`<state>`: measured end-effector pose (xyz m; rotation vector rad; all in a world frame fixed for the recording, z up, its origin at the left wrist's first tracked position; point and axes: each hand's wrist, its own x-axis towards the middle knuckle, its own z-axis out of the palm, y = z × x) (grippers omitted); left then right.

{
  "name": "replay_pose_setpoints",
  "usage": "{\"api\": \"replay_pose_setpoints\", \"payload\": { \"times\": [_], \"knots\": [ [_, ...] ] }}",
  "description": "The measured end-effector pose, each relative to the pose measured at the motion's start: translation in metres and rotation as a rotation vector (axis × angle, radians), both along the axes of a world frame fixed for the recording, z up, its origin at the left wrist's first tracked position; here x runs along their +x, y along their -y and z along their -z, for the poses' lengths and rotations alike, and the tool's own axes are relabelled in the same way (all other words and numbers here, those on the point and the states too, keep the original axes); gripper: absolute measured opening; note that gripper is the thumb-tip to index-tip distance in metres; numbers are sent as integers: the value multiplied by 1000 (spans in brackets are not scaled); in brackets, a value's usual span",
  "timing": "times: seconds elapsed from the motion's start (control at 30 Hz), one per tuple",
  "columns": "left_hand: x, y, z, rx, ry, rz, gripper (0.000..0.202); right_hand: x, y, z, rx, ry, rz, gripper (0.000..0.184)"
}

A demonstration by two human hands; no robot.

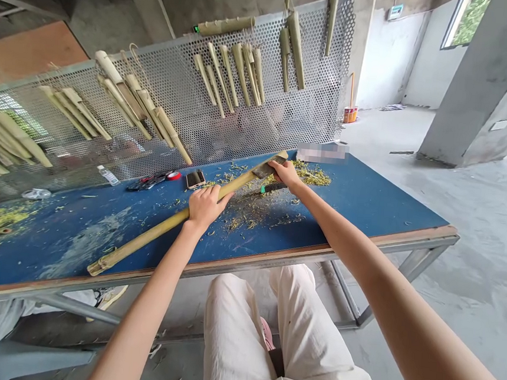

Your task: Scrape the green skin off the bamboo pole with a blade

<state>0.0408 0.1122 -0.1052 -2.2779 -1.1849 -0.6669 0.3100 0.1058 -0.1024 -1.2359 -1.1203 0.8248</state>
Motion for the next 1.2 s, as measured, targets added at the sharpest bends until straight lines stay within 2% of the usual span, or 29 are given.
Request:
{"api": "replay_pose_setpoints", "payload": {
  "times": [0.17, 0.23, 0.47, 0.53, 0.7, 0.77, 0.93, 1.13, 1.2],
  "knots": [
    [-1, -1, 1, -3, -15, 10, 48, -1, 3, 1, -32, 49, -131, 33],
    [-2, -2, 1, 9, -9, 3, 48, -4, 4, 0, -22, 30, -142, 32],
    [-1, -1, 1, -13, -1, -2, 50, 7, -1, 0, 14, -115, 160, 40],
    [-1, -1, 1, -10, -17, -11, 49, 6, -2, 2, -3, -80, 123, 41],
    [-3, -1, 0, -17, -15, -52, 47, -8, -3, 9, -70, 54, -184, 42],
    [-3, -1, 0, -17, 3, -62, 46, -8, -3, 8, -58, 32, -170, 43],
    [-2, 0, -1, -20, -1, -55, 47, 4, -2, 5, -31, -50, 32, 48],
    [-6, -1, 0, -19, -3, -56, 47, -4, 0, 4, -67, -29, -104, 41],
    [-6, 0, 0, -21, 1, -60, 48, -4, 0, 2, -50, -55, -59, 40]
  ]
}}
